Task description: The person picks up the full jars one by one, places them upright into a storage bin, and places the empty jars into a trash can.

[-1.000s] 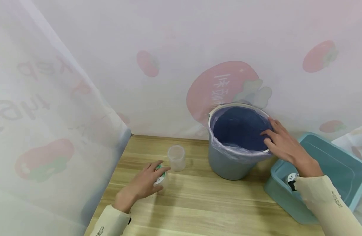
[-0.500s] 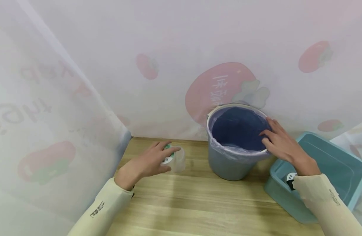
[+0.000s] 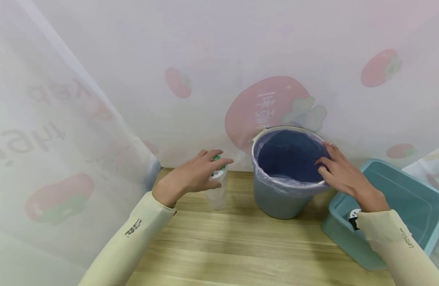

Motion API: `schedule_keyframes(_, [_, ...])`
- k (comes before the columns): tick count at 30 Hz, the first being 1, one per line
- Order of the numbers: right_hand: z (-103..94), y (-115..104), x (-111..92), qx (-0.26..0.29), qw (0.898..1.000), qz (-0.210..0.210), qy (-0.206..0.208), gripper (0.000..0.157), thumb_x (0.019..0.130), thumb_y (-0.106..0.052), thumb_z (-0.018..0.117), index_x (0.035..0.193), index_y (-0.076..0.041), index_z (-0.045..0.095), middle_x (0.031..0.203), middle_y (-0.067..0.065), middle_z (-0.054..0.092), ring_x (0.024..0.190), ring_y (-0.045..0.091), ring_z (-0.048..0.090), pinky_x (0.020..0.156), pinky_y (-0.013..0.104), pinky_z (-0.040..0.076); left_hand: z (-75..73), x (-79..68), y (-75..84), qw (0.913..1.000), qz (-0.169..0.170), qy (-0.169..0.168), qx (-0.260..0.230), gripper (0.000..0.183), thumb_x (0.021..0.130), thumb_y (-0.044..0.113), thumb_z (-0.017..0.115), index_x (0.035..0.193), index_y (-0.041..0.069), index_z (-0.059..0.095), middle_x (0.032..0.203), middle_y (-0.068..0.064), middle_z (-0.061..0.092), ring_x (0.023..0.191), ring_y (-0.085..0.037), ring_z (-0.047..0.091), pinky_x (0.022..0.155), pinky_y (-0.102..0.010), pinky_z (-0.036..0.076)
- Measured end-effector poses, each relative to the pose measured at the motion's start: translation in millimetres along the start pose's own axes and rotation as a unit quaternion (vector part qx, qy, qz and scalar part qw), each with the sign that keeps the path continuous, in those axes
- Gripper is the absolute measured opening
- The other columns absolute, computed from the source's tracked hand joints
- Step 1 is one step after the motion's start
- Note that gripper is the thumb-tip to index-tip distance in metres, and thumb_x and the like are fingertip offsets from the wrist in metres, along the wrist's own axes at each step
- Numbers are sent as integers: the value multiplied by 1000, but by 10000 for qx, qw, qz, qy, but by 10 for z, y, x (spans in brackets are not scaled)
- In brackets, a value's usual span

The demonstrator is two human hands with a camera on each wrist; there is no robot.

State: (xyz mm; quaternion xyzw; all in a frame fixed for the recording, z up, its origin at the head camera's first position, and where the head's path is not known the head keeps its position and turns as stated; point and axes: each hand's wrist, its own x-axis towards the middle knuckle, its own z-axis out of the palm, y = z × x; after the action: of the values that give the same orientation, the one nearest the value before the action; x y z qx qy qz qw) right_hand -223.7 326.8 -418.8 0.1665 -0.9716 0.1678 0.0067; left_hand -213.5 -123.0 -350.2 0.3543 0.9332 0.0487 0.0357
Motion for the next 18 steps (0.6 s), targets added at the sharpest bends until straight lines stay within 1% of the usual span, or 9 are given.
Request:
schedule_keyframes(5, [-4, 1, 3, -28, 10000, 24, -37, 46, 105, -29, 31, 123, -6, 67, 168, 14, 1, 154, 36, -5, 109, 67, 24, -167, 132, 110, 10000, -21, 29, 14, 71, 90, 36, 75, 152, 33, 41, 159, -9, 33, 139, -35, 37, 102, -48, 48])
schedule_keyframes(10, [-10, -6, 4, -35, 10000, 32, -57, 47, 105, -30, 30, 123, -6, 67, 168, 14, 0, 154, 36, -6, 108, 68, 26, -332, 253, 198, 9997, 145, 210, 65, 69, 91, 35, 75, 151, 34, 41, 158, -8, 33, 136, -36, 39, 100, -49, 48])
schedule_keyframes(13, [-12, -8, 1, -44, 10000, 25, -62, 48, 105, -30, 30, 123, -6, 67, 168, 15, 0, 154, 36, -6, 107, 68, 27, -424, 334, 258, 9990, 271, 325, 135, 69, 91, 34, 74, 152, 33, 41, 156, -5, 33, 129, -36, 43, 99, -46, 48])
schedule_keyframes(15, [-9, -10, -2, -33, 10000, 24, -68, 48, 105, -31, 30, 123, -6, 66, 168, 15, 0, 154, 36, -6, 107, 68, 27, -482, 389, 305, 9987, 325, 351, 152, 70, 91, 34, 74, 153, 32, 41, 155, -5, 33, 128, -35, 43, 101, -45, 47])
schedule_keyframes(18, [-5, -8, -4, -6, 10000, 18, -67, 48, 105, -31, 29, 123, -6, 67, 168, 16, 0, 154, 37, -6, 109, 67, 25, -562, 479, 377, 9986, 381, 297, 199, 71, 92, 36, 72, 154, 30, 39, 156, -8, 33, 135, -34, 39, 107, -44, 42])
